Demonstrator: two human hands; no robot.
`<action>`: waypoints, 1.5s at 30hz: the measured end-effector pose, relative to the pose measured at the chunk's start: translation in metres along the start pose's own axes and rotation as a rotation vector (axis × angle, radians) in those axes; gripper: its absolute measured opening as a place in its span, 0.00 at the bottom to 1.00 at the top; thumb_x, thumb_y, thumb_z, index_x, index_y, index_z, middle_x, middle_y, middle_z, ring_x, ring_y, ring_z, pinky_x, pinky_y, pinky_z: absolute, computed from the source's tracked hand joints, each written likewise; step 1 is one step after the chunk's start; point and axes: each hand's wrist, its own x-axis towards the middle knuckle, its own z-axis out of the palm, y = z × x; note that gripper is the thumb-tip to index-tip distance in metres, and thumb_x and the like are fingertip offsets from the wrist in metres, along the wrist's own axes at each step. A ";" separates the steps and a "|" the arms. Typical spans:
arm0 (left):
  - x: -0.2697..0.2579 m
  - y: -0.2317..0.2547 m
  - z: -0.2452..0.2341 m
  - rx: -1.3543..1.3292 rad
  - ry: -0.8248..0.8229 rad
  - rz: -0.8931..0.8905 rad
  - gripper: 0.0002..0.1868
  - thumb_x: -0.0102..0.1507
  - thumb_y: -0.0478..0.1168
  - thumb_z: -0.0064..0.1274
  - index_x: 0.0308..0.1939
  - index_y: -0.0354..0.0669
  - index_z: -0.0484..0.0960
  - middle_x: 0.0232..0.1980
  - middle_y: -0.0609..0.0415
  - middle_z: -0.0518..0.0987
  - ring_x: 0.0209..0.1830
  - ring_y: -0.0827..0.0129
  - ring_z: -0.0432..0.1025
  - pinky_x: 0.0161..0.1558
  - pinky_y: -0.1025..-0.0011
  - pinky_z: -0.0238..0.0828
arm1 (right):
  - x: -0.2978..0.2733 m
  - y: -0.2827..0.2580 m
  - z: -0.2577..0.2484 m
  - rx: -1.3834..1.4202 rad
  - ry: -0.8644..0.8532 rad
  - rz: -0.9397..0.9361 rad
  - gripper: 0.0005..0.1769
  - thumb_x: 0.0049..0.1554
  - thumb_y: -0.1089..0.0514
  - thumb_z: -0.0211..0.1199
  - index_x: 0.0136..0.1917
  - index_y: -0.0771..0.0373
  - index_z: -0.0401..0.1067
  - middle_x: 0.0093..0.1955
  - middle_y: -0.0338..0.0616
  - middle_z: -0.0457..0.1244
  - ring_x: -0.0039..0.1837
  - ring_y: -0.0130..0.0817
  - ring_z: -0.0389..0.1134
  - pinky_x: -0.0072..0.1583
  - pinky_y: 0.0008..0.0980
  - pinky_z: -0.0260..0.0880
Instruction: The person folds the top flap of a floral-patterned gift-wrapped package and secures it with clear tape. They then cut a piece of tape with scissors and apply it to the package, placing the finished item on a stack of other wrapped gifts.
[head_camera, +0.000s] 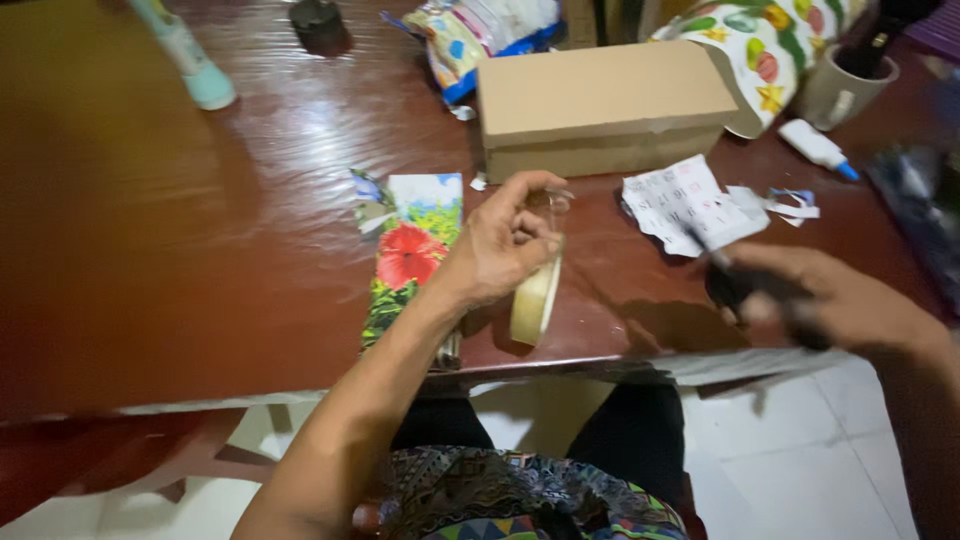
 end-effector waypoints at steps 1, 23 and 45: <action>-0.001 0.001 -0.001 -0.017 -0.010 0.002 0.30 0.60 0.25 0.55 0.66 0.42 0.69 0.55 0.56 0.77 0.40 0.81 0.72 0.44 0.79 0.75 | 0.009 -0.020 0.007 -0.156 -0.012 -0.028 0.41 0.56 0.41 0.70 0.75 0.62 0.69 0.57 0.48 0.69 0.58 0.37 0.69 0.55 0.37 0.72; -0.008 0.011 0.003 0.039 0.027 0.027 0.30 0.58 0.26 0.54 0.64 0.42 0.71 0.51 0.60 0.77 0.41 0.82 0.74 0.44 0.80 0.76 | 0.118 -0.036 0.106 0.513 0.551 0.111 0.40 0.55 0.34 0.59 0.72 0.59 0.63 0.45 0.42 0.62 0.43 0.37 0.65 0.45 0.38 0.65; -0.001 0.006 -0.005 -0.045 -0.068 0.050 0.29 0.61 0.27 0.53 0.67 0.41 0.70 0.58 0.54 0.79 0.44 0.75 0.79 0.46 0.74 0.78 | 0.017 -0.014 -0.004 -0.251 -0.104 0.421 0.47 0.47 0.36 0.73 0.76 0.47 0.63 0.60 0.42 0.67 0.58 0.39 0.71 0.58 0.41 0.75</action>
